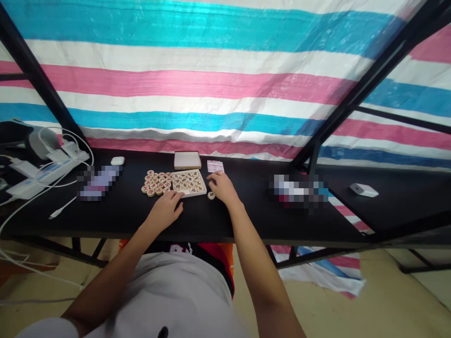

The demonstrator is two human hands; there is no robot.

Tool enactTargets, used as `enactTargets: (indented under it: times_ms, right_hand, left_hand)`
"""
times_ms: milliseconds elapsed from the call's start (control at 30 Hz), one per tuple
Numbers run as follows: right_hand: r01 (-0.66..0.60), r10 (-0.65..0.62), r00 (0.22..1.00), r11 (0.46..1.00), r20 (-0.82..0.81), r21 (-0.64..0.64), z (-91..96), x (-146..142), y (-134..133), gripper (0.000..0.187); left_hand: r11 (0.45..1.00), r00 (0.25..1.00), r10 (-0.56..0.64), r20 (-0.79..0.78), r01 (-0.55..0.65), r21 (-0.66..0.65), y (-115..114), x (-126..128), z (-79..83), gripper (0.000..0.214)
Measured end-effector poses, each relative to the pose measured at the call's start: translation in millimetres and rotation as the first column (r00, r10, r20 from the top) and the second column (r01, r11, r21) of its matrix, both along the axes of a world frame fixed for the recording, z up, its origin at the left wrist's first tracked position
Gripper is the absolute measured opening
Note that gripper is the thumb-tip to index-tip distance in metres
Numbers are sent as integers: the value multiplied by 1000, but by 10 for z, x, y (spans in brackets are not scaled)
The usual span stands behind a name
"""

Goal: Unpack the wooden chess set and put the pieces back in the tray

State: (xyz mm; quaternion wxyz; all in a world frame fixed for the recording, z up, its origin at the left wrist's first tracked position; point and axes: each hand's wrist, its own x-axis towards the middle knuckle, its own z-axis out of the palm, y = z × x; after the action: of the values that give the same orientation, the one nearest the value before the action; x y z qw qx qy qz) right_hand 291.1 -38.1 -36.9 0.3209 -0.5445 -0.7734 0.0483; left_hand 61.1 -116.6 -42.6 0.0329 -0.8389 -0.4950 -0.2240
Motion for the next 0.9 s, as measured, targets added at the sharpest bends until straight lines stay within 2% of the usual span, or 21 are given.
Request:
enactTargets:
  times_ms: [100, 267, 400, 567, 733, 800, 900]
  right_hand:
    - [24, -24, 1000, 1000, -4, -3, -45, 84, 24, 25]
    - [55, -61, 996, 994, -69, -95, -38, 236, 38, 23]
    - [90, -99, 989, 993, -113, -80, 1, 317, 20, 25]
    - [1, -13, 988, 997, -152, -77, 1, 361, -185, 32]
    - [-124, 121, 992, 990, -47, -60, -72, 307, -439, 27]
    - [-126, 125, 992, 991, -24, -52, -122, 292, -457, 23]
    - [-67, 67, 998, 997, -11, -25, -200, 313, -410, 20]
  left_hand:
    - [1000, 1000, 3, 4, -3, 3, 2, -2, -8, 27]
    - [1000, 1000, 1, 9, -1, -9, -3, 0, -2, 27]
    - [1000, 1000, 5, 2, -5, -15, -12, -2, 10, 27]
    - [1000, 1000, -2, -16, 2, -20, -7, -7, 15, 28]
    - [1000, 1000, -4, -13, 3, -24, -4, -8, 16, 28]
    - [1000, 1000, 0, -4, 0, -25, -7, -6, 19, 28]
    - [1000, 1000, 4, 6, -4, -29, -12, -3, 25, 28]
